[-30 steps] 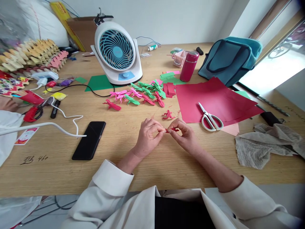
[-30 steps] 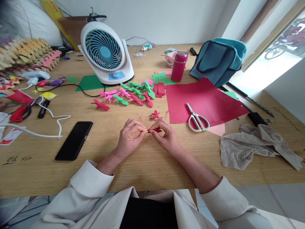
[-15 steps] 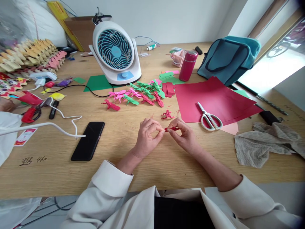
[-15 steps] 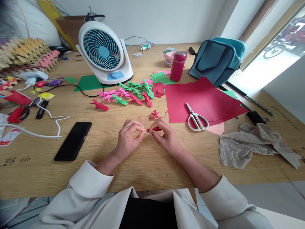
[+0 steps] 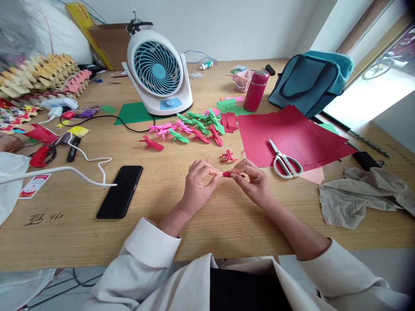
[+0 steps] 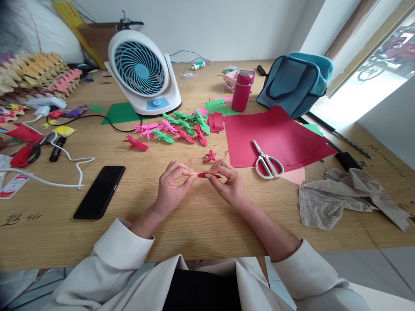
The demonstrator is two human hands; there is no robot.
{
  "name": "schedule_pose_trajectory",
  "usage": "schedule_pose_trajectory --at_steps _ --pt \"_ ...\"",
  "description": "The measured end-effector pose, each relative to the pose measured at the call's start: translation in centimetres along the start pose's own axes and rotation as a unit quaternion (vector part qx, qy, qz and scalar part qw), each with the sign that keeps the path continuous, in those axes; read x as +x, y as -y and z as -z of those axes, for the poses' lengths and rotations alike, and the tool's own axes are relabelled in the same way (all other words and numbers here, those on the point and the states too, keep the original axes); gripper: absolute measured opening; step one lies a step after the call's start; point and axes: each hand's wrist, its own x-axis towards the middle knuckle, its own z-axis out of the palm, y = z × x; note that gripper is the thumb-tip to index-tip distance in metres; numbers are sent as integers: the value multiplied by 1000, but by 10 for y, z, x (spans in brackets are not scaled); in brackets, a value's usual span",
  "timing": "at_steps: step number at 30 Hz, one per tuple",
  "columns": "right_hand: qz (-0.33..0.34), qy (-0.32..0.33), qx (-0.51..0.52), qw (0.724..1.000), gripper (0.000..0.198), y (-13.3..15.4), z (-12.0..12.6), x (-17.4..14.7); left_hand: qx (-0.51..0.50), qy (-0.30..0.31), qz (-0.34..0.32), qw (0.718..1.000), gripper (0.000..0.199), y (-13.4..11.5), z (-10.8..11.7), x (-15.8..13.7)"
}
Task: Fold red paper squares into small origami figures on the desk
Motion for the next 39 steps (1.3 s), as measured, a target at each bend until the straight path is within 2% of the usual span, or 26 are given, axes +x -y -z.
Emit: schedule_pose_trajectory --at_steps 6,8,12,16,19,22,25,28,31,33,35,39 --pt "-3 18 0 1000 13 1 -1 -1 25 7 -26 999 7 0 -1 -1" --pt "-14 3 2 1000 19 -1 -1 0 50 -5 -34 998 9 0 1 -1" --pt "-121 -55 83 988 33 -7 -2 1 125 -32 -75 989 8 1 4 -2" --pt "-246 12 226 943 43 -8 -6 0 181 -33 -128 975 9 2 4 -3" --pt "-280 20 286 916 45 -8 -9 -1 183 3 -172 968 7 1 2 -5" --pt "-276 -7 284 918 46 -10 -11 0 183 40 -187 964 7 -1 0 -7" --pt "-252 -27 265 930 47 -13 -10 3 147 42 -135 979 7 -1 -3 -8" --pt "-229 -39 244 942 48 -13 -10 3 56 16 -47 997 27 0 -6 -8" --pt "-212 -43 219 952 45 -13 -11 3 -31 29 43 998 39 0 -10 -8" --pt "-201 -38 213 956 42 -13 -13 1 -76 44 100 991 35 0 -14 -9" --pt "-191 -27 216 957 41 -15 -15 0 -107 50 145 982 23 0 -16 -9" --pt "-174 0 208 963 42 -18 -18 -3 -155 58 203 965 12 0 -18 -9"
